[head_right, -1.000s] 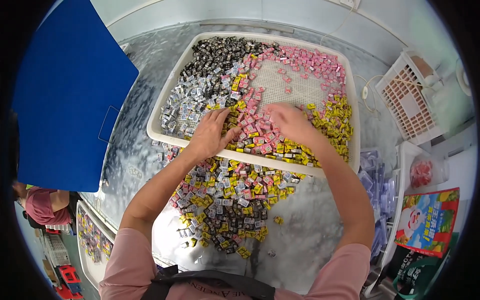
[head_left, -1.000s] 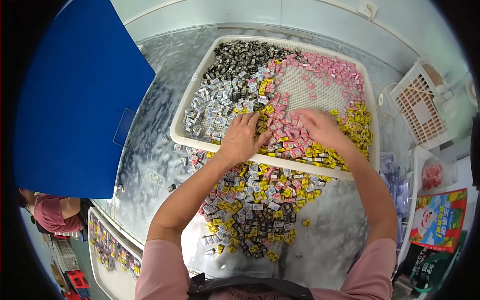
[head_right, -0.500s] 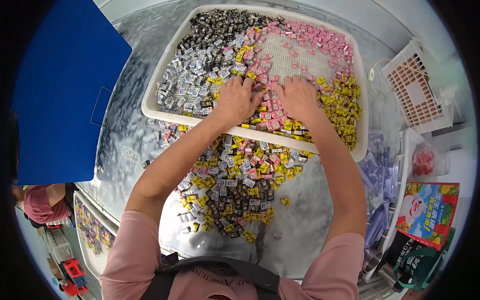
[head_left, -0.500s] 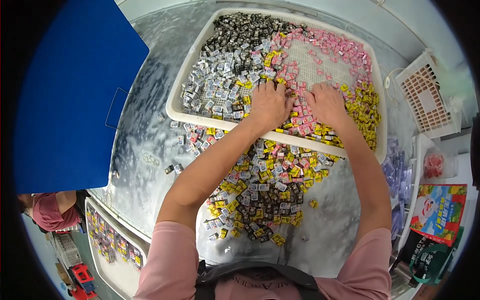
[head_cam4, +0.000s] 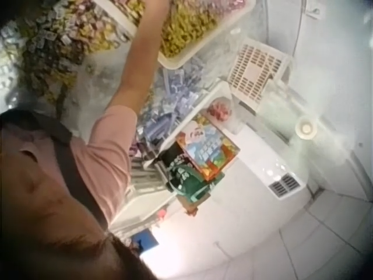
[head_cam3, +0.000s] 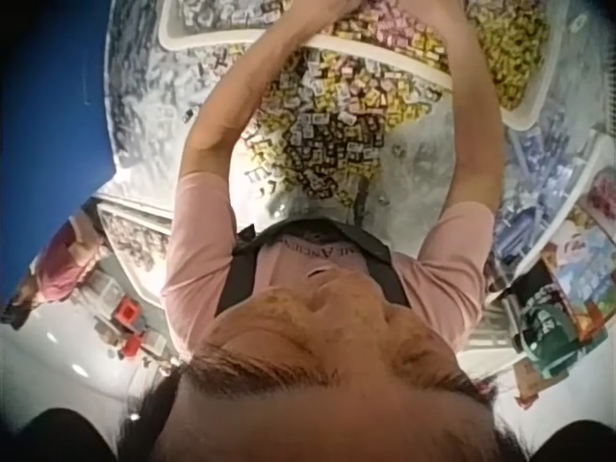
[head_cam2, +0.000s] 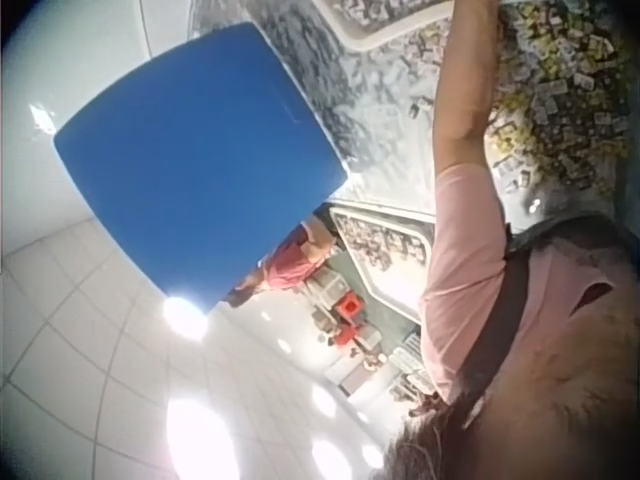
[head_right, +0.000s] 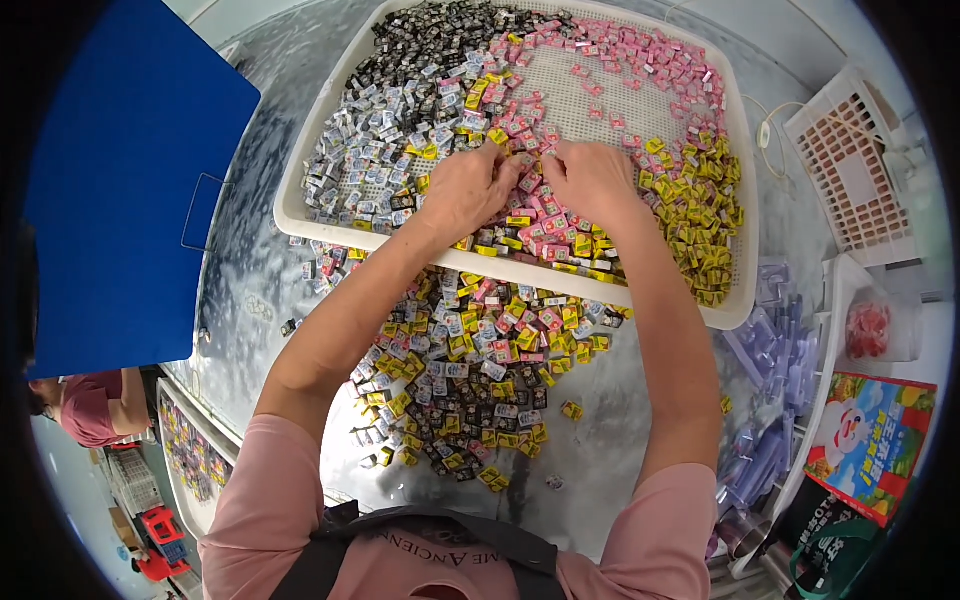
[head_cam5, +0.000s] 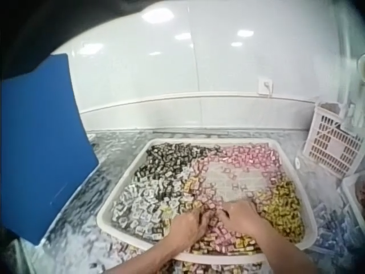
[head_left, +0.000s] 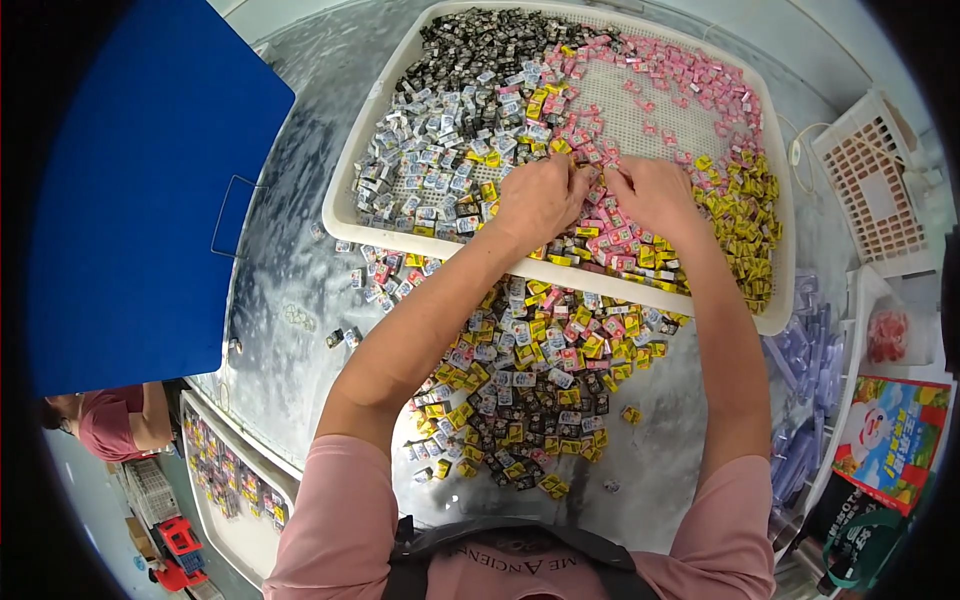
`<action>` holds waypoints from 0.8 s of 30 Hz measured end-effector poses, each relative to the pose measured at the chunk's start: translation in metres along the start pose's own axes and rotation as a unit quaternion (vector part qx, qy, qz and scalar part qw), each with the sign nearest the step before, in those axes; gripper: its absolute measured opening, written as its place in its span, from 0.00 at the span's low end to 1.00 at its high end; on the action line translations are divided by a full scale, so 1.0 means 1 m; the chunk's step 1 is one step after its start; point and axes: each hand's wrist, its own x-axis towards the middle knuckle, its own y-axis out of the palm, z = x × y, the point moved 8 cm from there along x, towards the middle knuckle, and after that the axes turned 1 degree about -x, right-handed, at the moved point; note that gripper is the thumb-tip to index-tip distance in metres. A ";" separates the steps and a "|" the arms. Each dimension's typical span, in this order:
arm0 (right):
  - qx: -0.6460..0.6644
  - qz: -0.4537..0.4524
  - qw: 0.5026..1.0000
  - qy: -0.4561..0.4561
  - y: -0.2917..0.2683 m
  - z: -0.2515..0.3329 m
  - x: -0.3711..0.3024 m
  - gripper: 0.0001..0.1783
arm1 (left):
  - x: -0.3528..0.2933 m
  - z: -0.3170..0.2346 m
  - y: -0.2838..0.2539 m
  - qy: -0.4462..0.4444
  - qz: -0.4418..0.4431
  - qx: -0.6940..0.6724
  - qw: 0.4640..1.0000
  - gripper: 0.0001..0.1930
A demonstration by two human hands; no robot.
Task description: Sort and package small colorful toy components into plastic sleeves and bundle them with rubber bands.
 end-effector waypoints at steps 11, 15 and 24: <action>0.036 0.044 0.998 -0.029 -0.002 0.009 0.000 0.22 | -0.003 -0.007 0.006 0.018 0.092 -0.096 0.991 0.25; 0.028 0.060 0.997 -0.043 0.000 0.012 -0.001 0.21 | -0.005 -0.001 0.007 -0.022 0.115 -0.167 0.979 0.28; 0.061 0.082 0.995 -0.006 0.000 0.006 -0.004 0.19 | -0.013 0.011 0.024 -0.141 0.269 -0.232 0.924 0.26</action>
